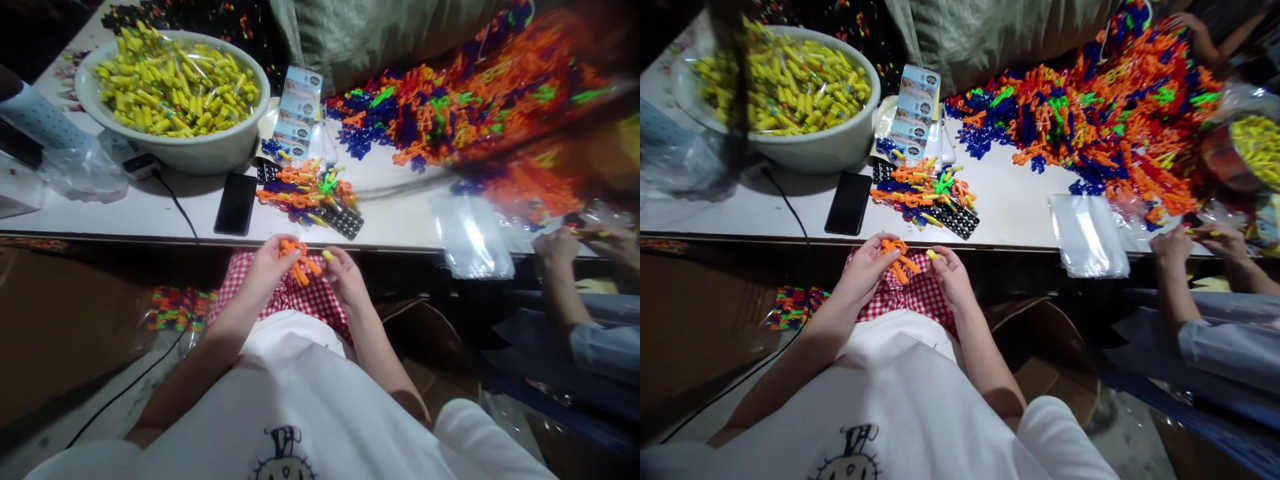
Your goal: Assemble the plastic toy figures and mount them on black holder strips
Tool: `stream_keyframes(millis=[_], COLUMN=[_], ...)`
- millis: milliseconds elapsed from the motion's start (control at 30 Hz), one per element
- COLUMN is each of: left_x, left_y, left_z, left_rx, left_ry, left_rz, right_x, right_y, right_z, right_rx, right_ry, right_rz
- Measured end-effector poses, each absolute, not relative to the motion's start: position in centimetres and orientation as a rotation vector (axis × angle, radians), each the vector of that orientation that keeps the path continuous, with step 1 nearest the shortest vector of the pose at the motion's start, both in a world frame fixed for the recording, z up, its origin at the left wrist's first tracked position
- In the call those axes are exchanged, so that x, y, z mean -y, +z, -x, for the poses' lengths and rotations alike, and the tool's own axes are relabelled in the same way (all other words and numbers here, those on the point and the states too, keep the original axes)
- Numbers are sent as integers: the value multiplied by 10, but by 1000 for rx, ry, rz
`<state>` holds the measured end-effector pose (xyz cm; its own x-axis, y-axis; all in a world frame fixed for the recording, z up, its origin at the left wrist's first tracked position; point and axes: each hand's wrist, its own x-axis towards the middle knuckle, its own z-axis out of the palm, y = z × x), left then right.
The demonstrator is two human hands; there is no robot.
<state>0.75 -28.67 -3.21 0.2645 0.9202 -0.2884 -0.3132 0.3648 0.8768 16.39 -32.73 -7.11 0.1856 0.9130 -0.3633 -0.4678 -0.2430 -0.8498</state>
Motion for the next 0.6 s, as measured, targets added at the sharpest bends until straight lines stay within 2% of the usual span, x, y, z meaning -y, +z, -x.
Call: stream_keyframes(millis=[600], left_x=[287], left_y=[-43], left_z=[-13], left_rx=[-948], left_ry=[1024], left_rz=[-633], right_x=[328], right_y=[-64], right_z=[-148], right_rx=[587], right_ry=[1539], right_rz=[1167])
